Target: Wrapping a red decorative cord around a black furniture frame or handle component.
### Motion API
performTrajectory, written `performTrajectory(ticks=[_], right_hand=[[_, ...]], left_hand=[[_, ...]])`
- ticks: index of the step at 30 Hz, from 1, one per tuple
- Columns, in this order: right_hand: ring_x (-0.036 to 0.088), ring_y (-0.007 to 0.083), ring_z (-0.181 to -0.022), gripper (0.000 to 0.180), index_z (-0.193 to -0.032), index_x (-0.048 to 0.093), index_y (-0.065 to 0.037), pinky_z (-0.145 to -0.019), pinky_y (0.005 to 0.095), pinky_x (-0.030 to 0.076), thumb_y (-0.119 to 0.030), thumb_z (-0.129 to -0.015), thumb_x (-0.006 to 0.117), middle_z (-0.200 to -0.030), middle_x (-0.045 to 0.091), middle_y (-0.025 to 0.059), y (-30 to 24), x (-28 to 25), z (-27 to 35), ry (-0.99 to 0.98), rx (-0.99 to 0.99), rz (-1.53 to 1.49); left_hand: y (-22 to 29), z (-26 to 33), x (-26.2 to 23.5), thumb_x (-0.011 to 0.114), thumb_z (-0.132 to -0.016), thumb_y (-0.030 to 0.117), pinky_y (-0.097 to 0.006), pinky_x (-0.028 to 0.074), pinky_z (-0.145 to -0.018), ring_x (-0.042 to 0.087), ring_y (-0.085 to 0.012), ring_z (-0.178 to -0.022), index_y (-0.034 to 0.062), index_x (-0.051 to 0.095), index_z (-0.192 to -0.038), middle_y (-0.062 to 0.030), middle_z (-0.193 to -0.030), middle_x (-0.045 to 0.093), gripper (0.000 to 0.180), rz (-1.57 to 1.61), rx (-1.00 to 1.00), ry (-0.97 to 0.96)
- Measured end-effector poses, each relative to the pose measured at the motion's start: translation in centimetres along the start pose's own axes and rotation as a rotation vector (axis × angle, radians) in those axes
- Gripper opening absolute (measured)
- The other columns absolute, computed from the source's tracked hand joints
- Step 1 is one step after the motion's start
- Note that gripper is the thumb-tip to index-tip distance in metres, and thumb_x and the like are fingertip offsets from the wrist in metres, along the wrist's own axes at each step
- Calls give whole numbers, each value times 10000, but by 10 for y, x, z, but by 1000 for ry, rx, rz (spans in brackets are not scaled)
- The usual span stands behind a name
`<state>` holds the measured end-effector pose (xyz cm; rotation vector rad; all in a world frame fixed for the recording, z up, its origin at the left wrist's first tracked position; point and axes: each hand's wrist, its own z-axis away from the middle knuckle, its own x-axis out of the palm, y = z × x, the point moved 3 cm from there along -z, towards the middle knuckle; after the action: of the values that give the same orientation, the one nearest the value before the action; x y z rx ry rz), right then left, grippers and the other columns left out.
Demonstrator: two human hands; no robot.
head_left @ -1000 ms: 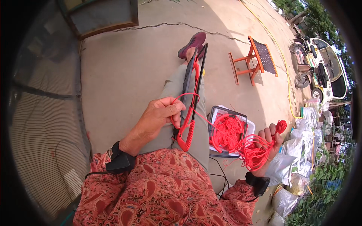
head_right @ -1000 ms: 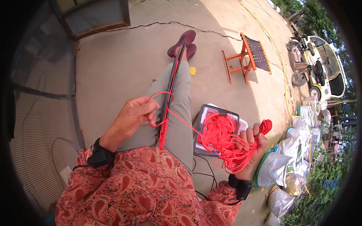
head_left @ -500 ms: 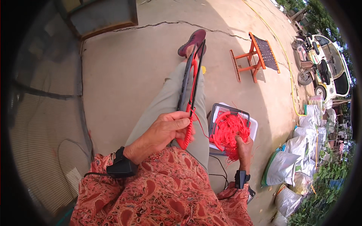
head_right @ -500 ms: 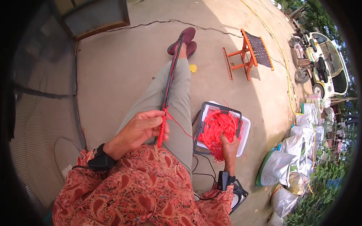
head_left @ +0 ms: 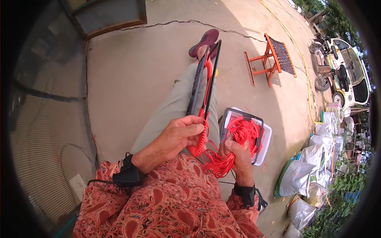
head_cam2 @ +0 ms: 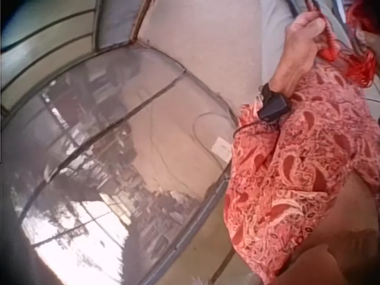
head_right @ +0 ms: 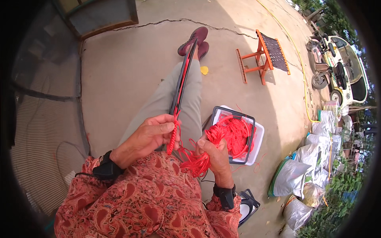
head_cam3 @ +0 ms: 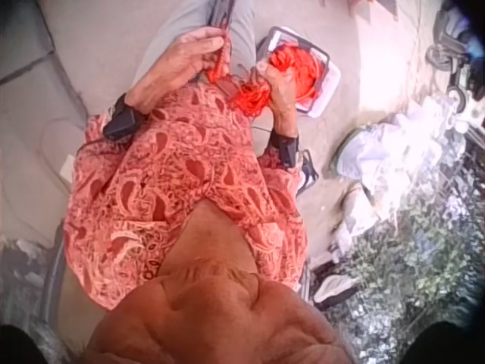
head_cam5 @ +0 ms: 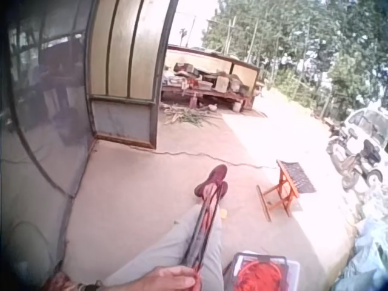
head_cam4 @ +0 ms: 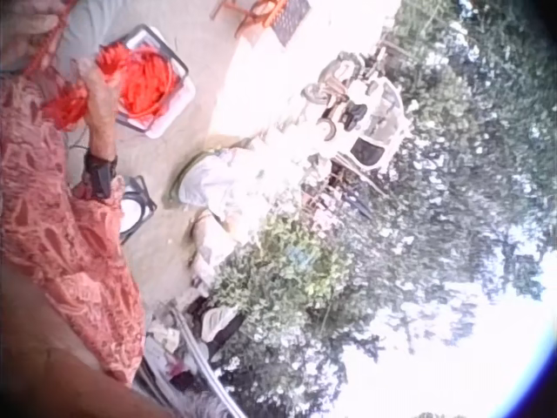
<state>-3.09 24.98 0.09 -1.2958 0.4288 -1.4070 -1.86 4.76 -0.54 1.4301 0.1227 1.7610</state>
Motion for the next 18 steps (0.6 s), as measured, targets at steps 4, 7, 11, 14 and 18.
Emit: performTrajectory(ticks=[4, 7, 11, 14, 18], right_hand=[[518, 71, -582, 203, -905, 627, 15, -547, 235, 423, -159, -829, 698, -661, 571, -5, -7, 13, -4, 147, -12, 216], [537, 68, -620, 228, -967, 642, 11, -583, 234, 445, -146, -821, 721, -702, 593, -9, 1, 25, -13, 110, -20, 315], [562, 91, -613, 154, -889, 633, -5, -585, 249, 467, -113, -806, 705, -711, 615, 17, 6, 20, -7, 84, 16, 209], [539, 126, -564, 117, -780, 587, -10, -530, 271, 447, -86, -766, 674, -659, 578, 41, -2, 13, 22, 113, 70, 174], [384, 141, -449, 217, -749, 464, -48, -409, 278, 286, -153, -742, 654, -520, 387, 15, -11, 6, 41, 33, 103, 142]], left_hand=[[-5, -3, 0, 633, -913, 204, -310, 522, -712, 625, -155, -794, 20, 569, -1090, -52, -911, 633, 263, -6, 32, 50], [-6, -4, -4, 638, -908, 188, -312, 522, -705, 623, -148, -793, 22, 558, -1104, -51, -909, 630, 268, -64, 69, 91], [-5, -4, -4, 618, -921, 198, -319, 518, -703, 620, -158, -805, 18, 536, -1176, -59, -904, 626, 323, 1, 75, 80], [-2, 0, 6, 555, -958, 251, -333, 521, -702, 622, -185, -770, 12, 498, -1249, -76, -879, 618, 381, 182, 24, -87], [-13, -5, 9, 482, -987, 306, -347, 518, -674, 614, -209, -704, 11, 467, -1295, -92, -830, 607, 427, 295, -6, -73]])
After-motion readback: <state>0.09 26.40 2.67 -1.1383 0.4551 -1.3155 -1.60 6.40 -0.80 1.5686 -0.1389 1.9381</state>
